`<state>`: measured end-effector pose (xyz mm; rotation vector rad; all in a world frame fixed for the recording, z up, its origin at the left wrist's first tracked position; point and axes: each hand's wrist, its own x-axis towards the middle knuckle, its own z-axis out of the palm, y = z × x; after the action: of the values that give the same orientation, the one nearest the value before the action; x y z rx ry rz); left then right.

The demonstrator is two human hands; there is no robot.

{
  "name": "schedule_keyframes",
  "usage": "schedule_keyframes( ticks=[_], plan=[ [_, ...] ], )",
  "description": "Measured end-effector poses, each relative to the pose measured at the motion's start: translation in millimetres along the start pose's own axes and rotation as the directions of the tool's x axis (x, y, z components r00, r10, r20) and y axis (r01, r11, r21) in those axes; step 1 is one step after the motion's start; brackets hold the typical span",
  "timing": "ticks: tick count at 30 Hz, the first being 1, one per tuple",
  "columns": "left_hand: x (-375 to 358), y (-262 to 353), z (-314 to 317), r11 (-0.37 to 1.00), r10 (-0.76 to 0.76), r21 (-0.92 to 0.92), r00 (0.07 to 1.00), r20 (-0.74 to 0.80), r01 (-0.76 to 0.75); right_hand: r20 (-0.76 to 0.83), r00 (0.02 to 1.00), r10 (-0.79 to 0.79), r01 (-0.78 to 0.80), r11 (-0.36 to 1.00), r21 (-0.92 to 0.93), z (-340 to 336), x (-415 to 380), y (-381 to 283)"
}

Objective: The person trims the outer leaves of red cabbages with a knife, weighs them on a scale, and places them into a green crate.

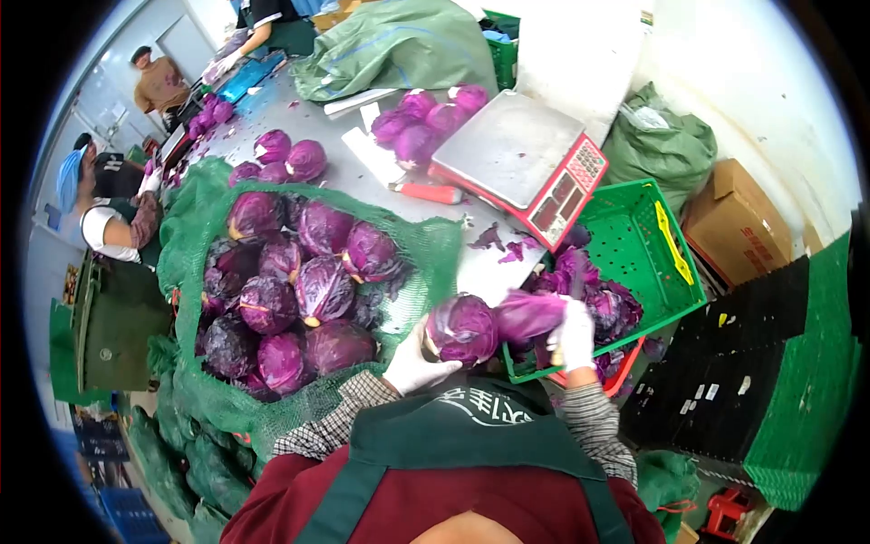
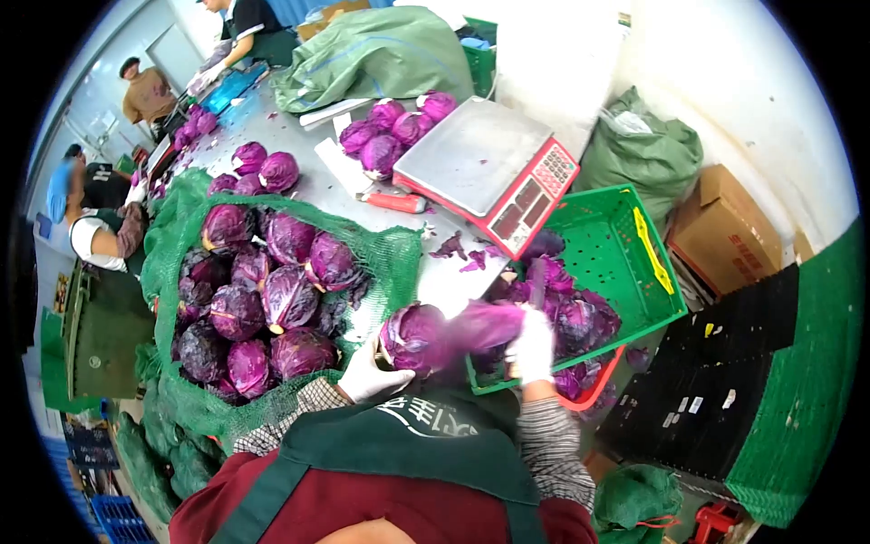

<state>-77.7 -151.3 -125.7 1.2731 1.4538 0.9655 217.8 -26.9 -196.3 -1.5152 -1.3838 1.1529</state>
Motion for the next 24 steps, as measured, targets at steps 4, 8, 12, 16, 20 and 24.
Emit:
schedule_keyframes(
  ticks=[4, 8, 12, 16, 20, 24],
  plan=[
    [-4.2, 19.6, 6.5, 0.955, -0.165, -0.257, 0.985, -0.041, 0.149, -0.245, 0.876, 0.416, -0.404, 0.909, 0.099, -61.8, -4.0, -26.0],
    [11.9, -20.9, 11.7, 0.999, 0.028, 0.047, 0.988, -0.155, -0.021, -0.11, 0.99, -0.088, 0.087, 0.996, -0.018, -43.0, -5.2, -49.4],
    [32.9, -7.6, 16.5, 0.962, 0.164, 0.233, 0.983, -0.084, -0.141, 0.303, 0.936, -0.182, 0.243, 0.953, -0.179, 16.3, -36.0, -82.1],
    [52.3, -2.6, 17.5, 0.994, 0.106, -0.014, 0.991, -0.084, -0.108, 0.38, 0.916, -0.129, 0.161, 0.985, -0.055, 43.6, -50.2, -97.4],
    [61.3, 10.9, 14.7, 0.992, 0.088, 0.104, 0.991, -0.103, -0.078, 0.404, 0.899, -0.171, 0.097, 0.975, 0.198, 51.8, -32.1, -84.9],
    [66.5, 12.2, 12.9, 0.96, 0.097, 0.27, 0.991, -0.09, -0.069, 0.434, 0.899, -0.061, 0.046, 0.998, 0.045, 47.6, -26.5, -79.1]
  ],
)
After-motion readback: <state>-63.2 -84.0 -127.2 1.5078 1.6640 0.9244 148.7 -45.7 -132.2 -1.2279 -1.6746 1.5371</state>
